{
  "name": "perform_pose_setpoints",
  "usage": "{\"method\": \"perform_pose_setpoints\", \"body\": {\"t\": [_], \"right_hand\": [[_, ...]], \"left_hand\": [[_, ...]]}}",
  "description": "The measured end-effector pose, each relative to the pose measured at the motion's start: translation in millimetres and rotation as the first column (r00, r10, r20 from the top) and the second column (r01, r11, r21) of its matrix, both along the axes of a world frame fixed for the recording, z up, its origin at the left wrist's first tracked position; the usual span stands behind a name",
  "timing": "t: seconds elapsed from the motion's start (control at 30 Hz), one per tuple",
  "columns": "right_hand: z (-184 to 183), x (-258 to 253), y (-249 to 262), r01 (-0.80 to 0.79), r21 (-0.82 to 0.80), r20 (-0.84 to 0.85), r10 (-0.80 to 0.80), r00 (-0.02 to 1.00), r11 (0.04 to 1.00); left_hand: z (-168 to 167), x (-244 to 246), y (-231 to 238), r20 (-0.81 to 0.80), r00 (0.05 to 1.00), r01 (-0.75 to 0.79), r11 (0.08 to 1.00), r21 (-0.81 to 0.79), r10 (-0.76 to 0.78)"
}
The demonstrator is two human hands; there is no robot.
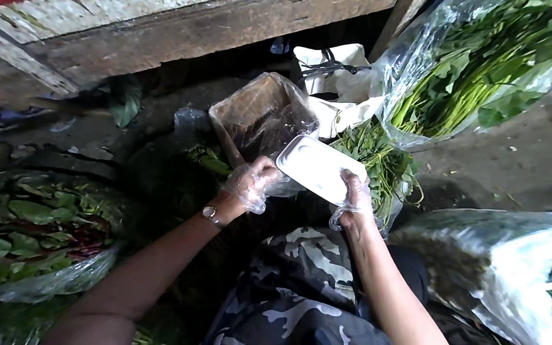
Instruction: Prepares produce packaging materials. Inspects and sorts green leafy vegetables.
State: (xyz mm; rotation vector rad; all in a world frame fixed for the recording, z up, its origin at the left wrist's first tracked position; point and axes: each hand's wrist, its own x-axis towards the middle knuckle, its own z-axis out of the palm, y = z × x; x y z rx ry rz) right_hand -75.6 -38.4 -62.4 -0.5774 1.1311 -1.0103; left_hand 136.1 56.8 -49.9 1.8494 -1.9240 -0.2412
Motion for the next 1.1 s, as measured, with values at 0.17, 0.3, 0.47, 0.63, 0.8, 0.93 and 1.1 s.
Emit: {"method": "perform_pose_setpoints", "body": {"t": [0.17,0.3,0.47,0.63,0.8,0.93,1.1], "right_hand": [[-3,-7,4,0.057,-0.105,0.058,-0.051,0.997,0.993],[26,-38,29,0.043,-0.147,0.072,-0.032,0.997,0.988],[56,-78,67,-0.156,-0.049,-0.027,0.154,0.988,0.987],[46,-69,64,-0.124,-0.019,-0.035,0.123,0.992,0.992],[30,-43,60,0.072,-0.167,-0.085,-0.087,0.993,0.983],[23,-20,62,0.105,-0.196,-0.06,-0.119,0.991,0.975],[10,-21,60,-0.009,-0.28,-0.14,-0.032,0.99,0.96]], "left_hand": [[24,3,-8,0.201,0.979,-0.028,0.966,0.257,-0.026],[28,5,-13,0.193,0.981,-0.05,0.978,0.204,0.01],[39,3,-21,-0.048,0.993,0.119,0.949,0.292,-0.11],[44,-3,-17,-0.205,0.928,0.357,0.899,0.253,-0.311],[52,-47,0,-0.095,0.97,0.243,0.94,0.242,-0.226],[69,-96,-2,-0.085,0.994,0.093,0.97,0.223,-0.076],[77,-80,-31,-0.139,0.985,0.138,0.956,0.258,-0.105]]}}
